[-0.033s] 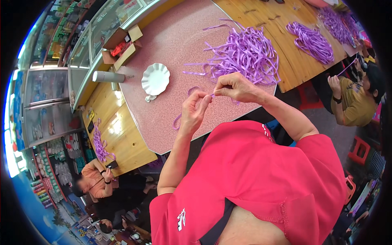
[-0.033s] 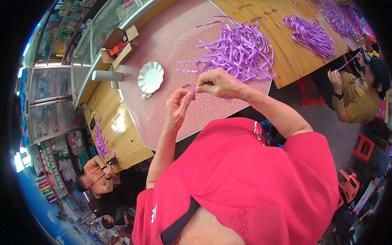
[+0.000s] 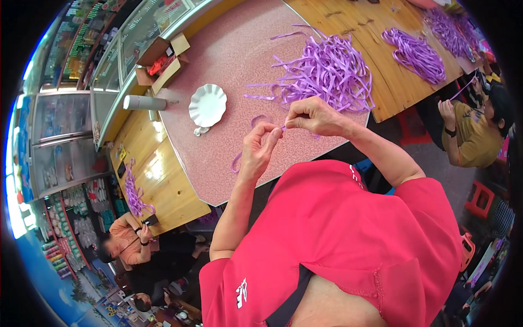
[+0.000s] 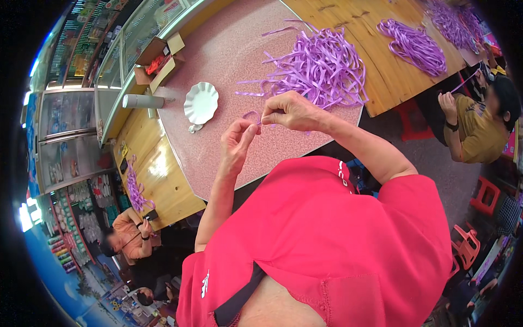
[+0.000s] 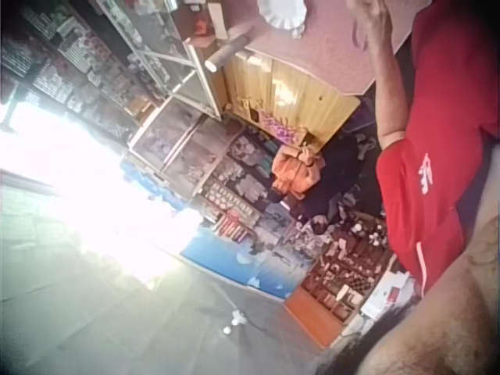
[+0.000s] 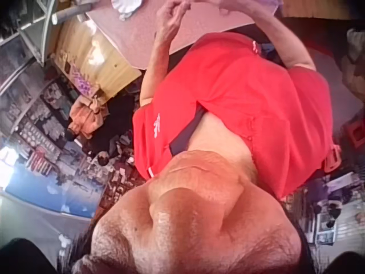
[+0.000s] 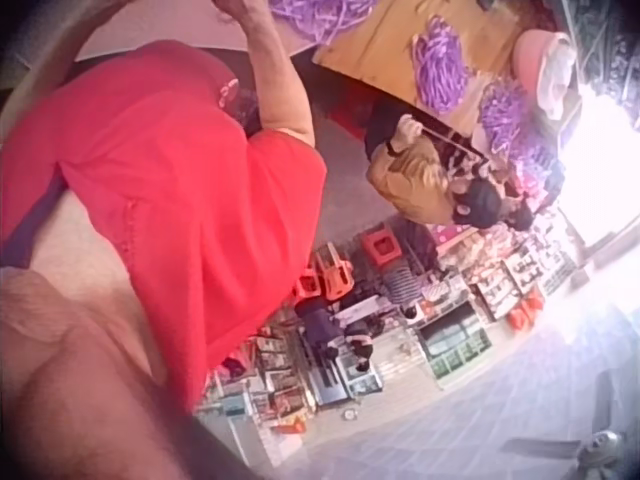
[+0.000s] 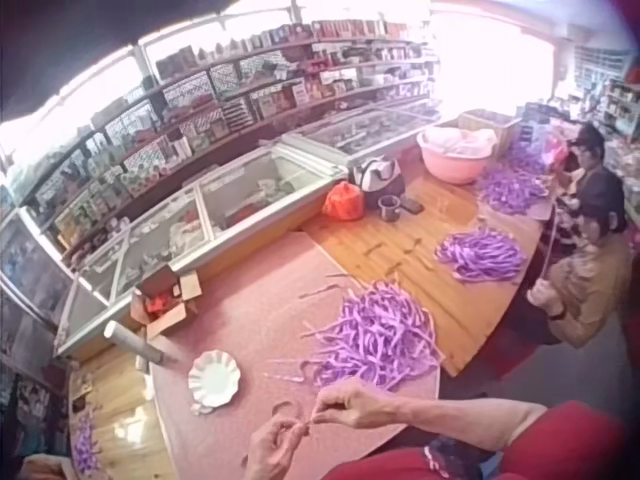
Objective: Tying thin purple plastic strips into decorative bows.
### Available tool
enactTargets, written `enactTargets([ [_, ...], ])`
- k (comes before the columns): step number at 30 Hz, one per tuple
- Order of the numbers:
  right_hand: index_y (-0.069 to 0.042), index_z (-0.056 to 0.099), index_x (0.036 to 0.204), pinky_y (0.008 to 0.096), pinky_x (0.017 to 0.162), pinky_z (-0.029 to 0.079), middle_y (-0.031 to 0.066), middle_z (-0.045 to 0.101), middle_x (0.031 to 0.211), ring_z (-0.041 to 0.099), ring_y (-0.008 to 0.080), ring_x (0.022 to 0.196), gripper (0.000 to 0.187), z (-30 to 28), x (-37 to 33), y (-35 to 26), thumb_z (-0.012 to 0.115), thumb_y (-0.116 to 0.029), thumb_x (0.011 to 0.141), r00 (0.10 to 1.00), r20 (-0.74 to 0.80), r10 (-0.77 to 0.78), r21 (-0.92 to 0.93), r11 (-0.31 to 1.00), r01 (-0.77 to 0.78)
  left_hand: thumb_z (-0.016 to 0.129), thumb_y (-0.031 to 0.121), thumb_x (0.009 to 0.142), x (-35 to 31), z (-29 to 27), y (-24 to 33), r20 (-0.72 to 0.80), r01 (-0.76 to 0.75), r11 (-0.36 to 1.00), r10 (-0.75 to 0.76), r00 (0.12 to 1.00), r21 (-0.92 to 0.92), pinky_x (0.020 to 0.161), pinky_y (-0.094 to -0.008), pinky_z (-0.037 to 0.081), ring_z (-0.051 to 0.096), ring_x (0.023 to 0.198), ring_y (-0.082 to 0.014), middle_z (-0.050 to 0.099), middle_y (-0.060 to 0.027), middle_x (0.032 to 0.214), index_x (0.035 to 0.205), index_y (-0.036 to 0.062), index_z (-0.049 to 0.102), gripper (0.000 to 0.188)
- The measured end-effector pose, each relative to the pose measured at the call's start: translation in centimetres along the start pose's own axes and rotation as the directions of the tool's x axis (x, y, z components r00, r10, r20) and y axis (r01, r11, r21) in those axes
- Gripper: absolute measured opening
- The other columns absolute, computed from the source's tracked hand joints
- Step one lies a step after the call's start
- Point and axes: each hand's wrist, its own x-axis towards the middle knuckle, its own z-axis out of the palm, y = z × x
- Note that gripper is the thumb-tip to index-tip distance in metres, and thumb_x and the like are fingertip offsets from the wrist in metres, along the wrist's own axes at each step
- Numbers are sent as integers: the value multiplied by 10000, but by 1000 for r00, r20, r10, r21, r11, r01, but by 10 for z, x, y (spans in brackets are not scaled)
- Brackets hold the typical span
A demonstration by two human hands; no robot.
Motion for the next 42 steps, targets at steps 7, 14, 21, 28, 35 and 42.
enactTargets([
  [7,5,700,961,268,730,479,25,677,824,594,87,797,168,-1,9,41,708,-123,853,965,204,166,233,949,-213,608,162,945,-11,-38,-21,-73,254,951,-270,960,-175,818,-246,461,594,829,-90,657,-22,845,939,48,640,119],
  [14,10,700,1029,232,645,477,12,665,811,577,65,724,253,-32,0,100,716,-165,847,904,223,364,270,868,-416,612,182,941,-36,-110,-64,-299,246,939,-313,901,-240,818,-271,493,625,803,-115,664,-34,848,918,69,638,118],
  [21,6,707,1046,218,649,470,23,684,840,576,67,694,284,-14,10,77,708,-216,867,899,172,402,372,819,-437,581,253,957,-51,-140,-90,-364,460,881,-397,843,106,932,-339,459,611,978,-191,650,-105,1022,1087,25,623,266],
  [28,-12,723,991,206,605,455,41,701,799,565,56,651,287,12,22,46,682,-281,901,906,131,402,441,795,-416,628,144,890,-12,-69,-24,-81,-112,715,230,970,690,1086,-418,334,376,1314,-329,404,-176,1405,1390,86,449,534],
  [35,-7,675,1071,318,713,596,80,703,944,524,27,576,350,22,17,21,631,-323,928,830,260,493,698,498,-514,687,63,814,34,-23,-3,168,-455,655,454,875,603,985,-429,418,506,1181,-321,570,-127,1208,1169,79,619,361],
  [42,-21,671,1070,271,564,578,76,698,952,603,55,658,298,-12,0,20,612,-284,944,799,399,450,691,424,-585,639,56,883,37,0,-20,33,-239,907,243,969,345,833,-319,500,651,896,-215,675,-88,988,1036,25,649,156],
])
